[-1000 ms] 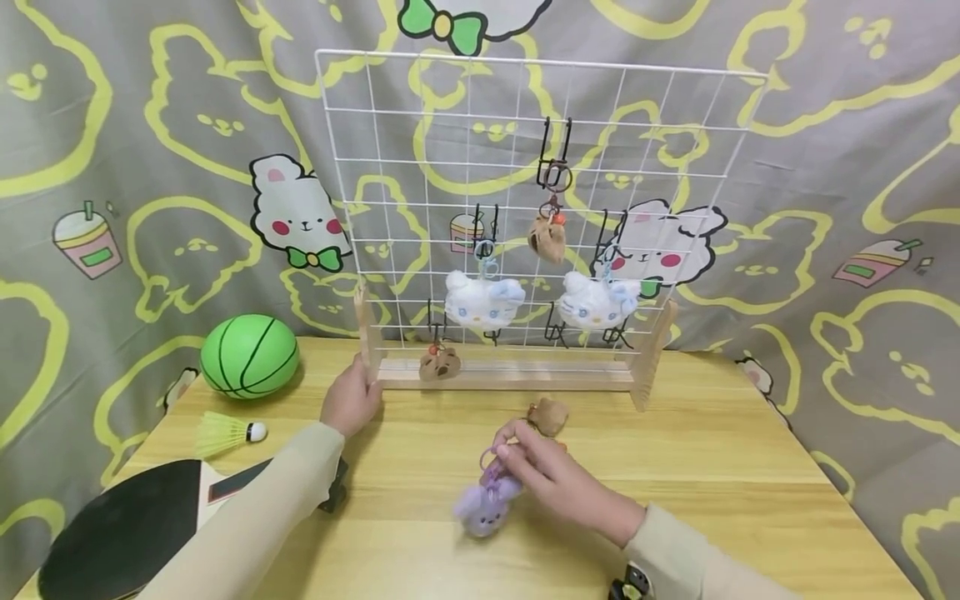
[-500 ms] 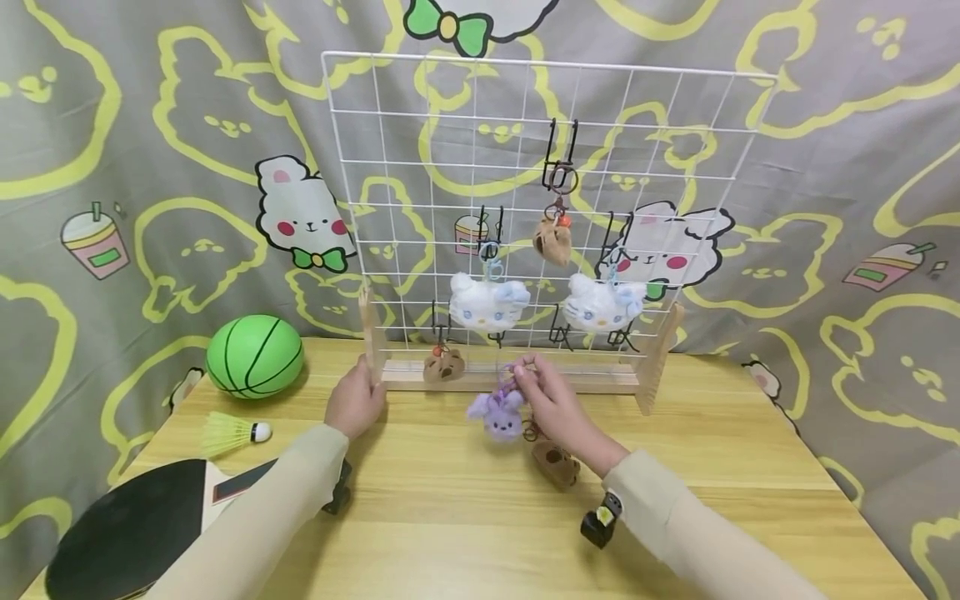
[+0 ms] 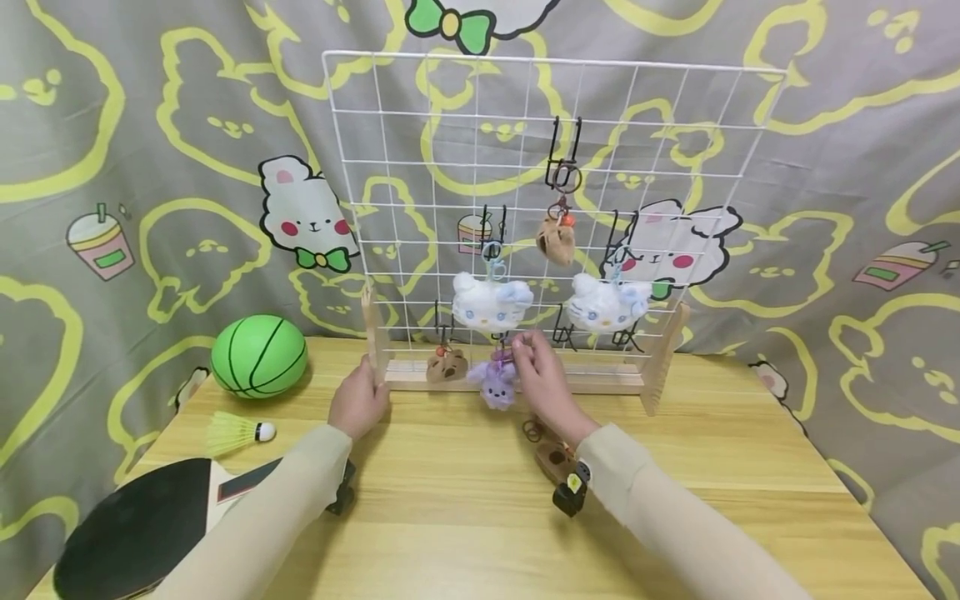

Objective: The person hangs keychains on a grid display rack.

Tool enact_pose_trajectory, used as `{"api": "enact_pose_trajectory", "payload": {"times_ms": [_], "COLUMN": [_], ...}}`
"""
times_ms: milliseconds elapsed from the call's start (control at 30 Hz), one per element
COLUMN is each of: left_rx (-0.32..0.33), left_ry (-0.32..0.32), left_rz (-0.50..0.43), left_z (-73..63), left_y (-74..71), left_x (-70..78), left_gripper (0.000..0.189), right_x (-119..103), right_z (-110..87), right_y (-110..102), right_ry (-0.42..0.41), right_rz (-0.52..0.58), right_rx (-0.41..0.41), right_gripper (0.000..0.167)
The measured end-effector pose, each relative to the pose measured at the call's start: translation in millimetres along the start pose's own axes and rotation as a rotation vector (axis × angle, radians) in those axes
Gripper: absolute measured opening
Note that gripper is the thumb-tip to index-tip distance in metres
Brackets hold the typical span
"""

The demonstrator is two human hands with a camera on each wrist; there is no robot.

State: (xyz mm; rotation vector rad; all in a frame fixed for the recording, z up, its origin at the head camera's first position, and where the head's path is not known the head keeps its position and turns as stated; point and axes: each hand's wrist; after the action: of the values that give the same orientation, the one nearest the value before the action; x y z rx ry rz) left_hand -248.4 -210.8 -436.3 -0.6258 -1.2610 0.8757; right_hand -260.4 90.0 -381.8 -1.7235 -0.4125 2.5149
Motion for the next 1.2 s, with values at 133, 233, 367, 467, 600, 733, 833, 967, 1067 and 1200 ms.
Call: {"api": "enact_pose_trajectory", "payload": {"times_ms": [133, 233, 367, 467, 600, 733, 833, 967, 1067, 1200], "left_rx": [0.004, 0.003, -0.005, -0.013, -0.006, 0.003, 0.004, 0.001, 0.002, 0.008], "left_ry": [0.004, 0.003, -0.004, -0.013, -0.007, 0.003, 0.003, -0.002, -0.001, -0.001], "left_rz": [-0.001, 0.000, -0.006, -0.006, 0.001, 0.008, 0.008, 0.008, 0.015, 0.022], "left_z": [-0.1, -0.4, -0.7, -0.2, 0.9, 1.7, 2.0, 2.2, 2.3, 2.2], "left_y": [-0.4, 0.0, 1.6, 2.6, 3.0, 3.4, 3.8, 4.7, 5.1, 4.9], "left_x": [1.9, 2.9, 2.4, 1.0, -0.5, -1.2, -1.7, -2.7, -3.9, -3.7], "left_gripper": [0.042, 0.042, 0.043, 0.043, 0.045, 0.044, 0.043, 0.043, 0.042, 0.042], "right_x": [6, 9, 12, 13, 15, 17, 19, 24, 27, 31], "right_z": [5.1, 7.6, 8.4, 7.7, 5.1, -0.6, -5.9, -13.1, -18.7, -25.3], "right_y": [2, 3, 3, 2, -1, -8, -14, -24, -32, -42], "right_ry": [0.008, 0.019, 0.022, 0.023, 0.044, 0.080, 0.098, 0.076, 0.026, -0.007], "right_rz": [-0.015, -0.055, -0.078, -0.069, -0.079, -0.071, -0.072, -0.157, -0.249, -0.330], "right_rx": [0.010, 0.016, 0.013, 0.015, 0.017, -0.006, -0.039, -0.095, -0.146, -0.270], "right_gripper": [0.019, 0.018, 0.019, 0.019, 0.018, 0.021, 0.025, 0.024, 0.019, 0.015]}}
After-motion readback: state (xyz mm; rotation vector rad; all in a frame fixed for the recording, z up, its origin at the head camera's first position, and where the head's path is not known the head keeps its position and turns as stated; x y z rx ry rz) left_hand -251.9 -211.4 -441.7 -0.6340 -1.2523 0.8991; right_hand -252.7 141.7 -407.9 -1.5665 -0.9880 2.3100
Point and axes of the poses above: each hand's wrist, its own z-axis towards the middle knuckle, its own y-axis out of the palm, x = y × z, and after that the axes turned 4 degrees about z, right-handed
